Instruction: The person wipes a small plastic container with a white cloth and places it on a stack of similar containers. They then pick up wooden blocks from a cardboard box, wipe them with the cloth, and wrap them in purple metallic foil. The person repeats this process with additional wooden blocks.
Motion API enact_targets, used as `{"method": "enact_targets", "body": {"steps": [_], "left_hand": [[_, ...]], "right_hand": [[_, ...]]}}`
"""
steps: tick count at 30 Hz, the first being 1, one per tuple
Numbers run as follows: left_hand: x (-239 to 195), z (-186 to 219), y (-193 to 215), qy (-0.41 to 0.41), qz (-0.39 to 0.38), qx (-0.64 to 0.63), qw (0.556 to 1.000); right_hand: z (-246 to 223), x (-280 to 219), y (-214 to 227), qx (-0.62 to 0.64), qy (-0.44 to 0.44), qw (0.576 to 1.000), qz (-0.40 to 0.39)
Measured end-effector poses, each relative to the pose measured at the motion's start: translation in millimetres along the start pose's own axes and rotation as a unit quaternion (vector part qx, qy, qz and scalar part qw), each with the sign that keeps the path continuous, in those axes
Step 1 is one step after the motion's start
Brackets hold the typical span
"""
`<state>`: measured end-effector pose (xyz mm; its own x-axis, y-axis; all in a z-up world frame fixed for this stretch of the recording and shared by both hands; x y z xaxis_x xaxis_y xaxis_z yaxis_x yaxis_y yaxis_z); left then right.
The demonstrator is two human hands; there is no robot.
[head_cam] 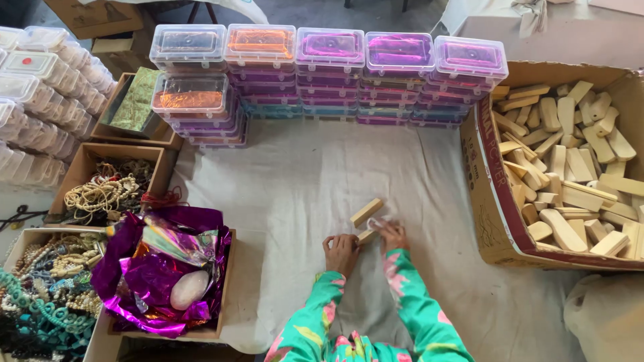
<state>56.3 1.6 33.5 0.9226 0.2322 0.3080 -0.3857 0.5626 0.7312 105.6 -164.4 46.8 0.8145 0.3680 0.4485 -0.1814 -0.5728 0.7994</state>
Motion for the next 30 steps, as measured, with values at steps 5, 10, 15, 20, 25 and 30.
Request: {"method": "enact_targets", "body": {"steps": [5, 10, 15, 20, 25, 30], "left_hand": [[1, 5, 7, 0.004, -0.001, 0.015, 1.0], [-5, -5, 1, 0.028, -0.009, -0.05, 0.998], [15, 39, 58, -0.017, -0.002, -0.063, 0.998], [-3, -1, 3, 0.001, -0.025, -0.022, 0.999], [-2, -6, 2, -0.007, -0.011, -0.037, 0.999], [-1, -5, 5, 0.015, -0.023, -0.076, 0.997]], "right_hand": [[-5, 7, 16, 0.029, 0.023, 0.998, 0.043], [-13, -2, 21, 0.024, 0.01, 0.997, 0.071], [-3, -15, -7, 0.018, 0.026, 0.999, -0.007], [-30, -28, -21, 0.004, 0.042, 0.999, 0.004], [-13, -32, -30, 0.003, 0.123, 0.992, -0.018], [0, 3, 10, 0.006, 0.02, 1.0, 0.02]]}}
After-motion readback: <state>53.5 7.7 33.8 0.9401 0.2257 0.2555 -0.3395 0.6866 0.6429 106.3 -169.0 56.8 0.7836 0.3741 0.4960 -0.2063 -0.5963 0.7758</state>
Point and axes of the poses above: each hand's wrist, its own x-axis towards the middle knuckle, its own y-axis out of the back of the hand, z = x × y, the point moved 6 cm from there along x, towards the middle knuckle, and after that the axes turned 13 degrees about y, right-handed, at the moved point
